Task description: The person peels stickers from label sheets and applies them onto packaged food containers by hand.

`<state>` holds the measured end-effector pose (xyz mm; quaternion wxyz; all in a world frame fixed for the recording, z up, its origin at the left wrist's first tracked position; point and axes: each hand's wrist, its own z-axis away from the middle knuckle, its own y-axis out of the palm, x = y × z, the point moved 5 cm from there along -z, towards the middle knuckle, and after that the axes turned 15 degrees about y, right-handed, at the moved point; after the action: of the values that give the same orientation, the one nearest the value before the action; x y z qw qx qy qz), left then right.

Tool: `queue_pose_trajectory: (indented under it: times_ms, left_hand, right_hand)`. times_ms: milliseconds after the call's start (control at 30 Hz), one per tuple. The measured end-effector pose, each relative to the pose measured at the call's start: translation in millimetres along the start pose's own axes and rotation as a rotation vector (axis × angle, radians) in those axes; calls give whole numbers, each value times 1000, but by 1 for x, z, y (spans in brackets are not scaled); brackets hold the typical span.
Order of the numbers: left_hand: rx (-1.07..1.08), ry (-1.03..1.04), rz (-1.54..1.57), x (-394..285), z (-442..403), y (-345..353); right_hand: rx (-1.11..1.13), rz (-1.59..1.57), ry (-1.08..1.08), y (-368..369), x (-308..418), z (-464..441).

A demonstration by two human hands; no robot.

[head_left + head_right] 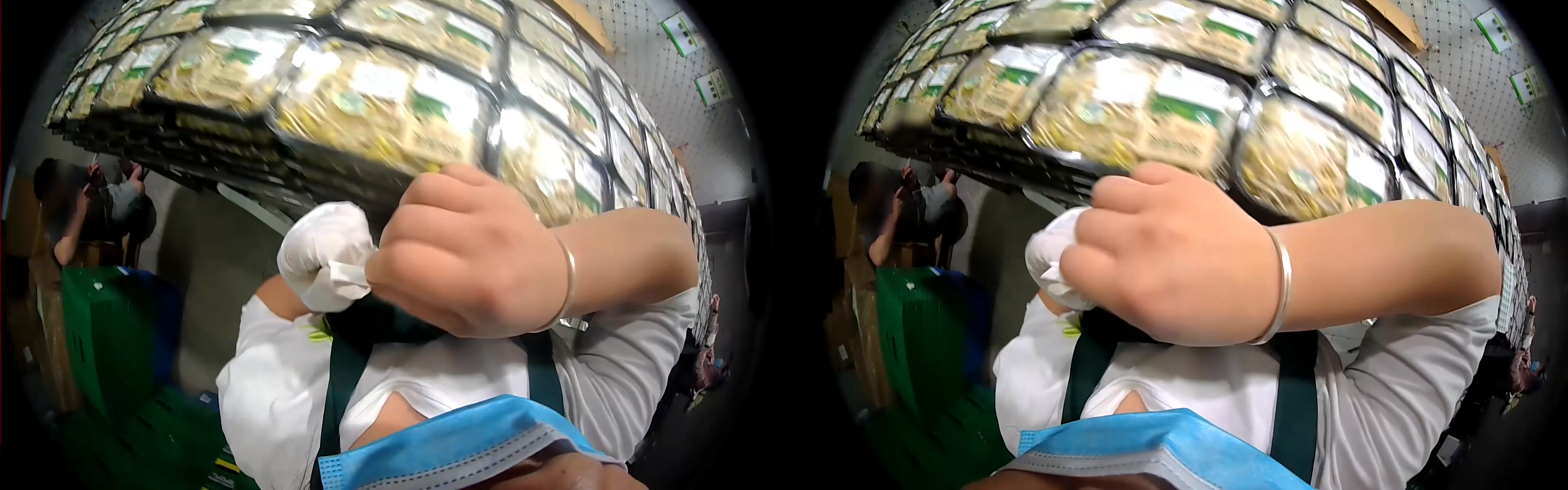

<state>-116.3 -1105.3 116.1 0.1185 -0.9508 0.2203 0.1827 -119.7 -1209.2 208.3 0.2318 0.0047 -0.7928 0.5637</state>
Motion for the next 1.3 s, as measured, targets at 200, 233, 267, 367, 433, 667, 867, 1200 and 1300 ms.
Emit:
queue_pose_trajectory:
  times_ms: [200, 233, 267, 367, 433, 667, 867, 1200, 1300]
  left_hand:
    - [-541, -275, 68, -2, 1, 112]
    - [-608, -345, 89, -2, 2, 122]
    - [-625, -330, 85, -3, 1, 129]
    - [-572, -354, 7, -9, 4, 143]
    - [-507, -394, -91, -14, 6, 147]
    - [-710, -547, 170, -21, 6, 147]
    - [-717, -287, 212, -15, 13, 139]
    - [-587, -255, -124, 4, 6, 108]
    - [-324, -314, -146, 1, 2, 97]
  right_hand:
    - [-281, 53, 345, -86, -60, 85]
    - [-194, -37, 557, -102, -96, 95]
    - [-113, -112, 698, -101, -128, 106]
    - [-148, 91, 822, -69, -132, 106]
    - [-168, 325, 700, -53, -128, 103]
    - [-50, 638, 930, -77, -134, 118]
    - [-94, -214, 213, -27, -11, 117]
    - [-239, 386, 909, -117, -241, 67]
    - [-120, 666, 904, -94, -242, 63]
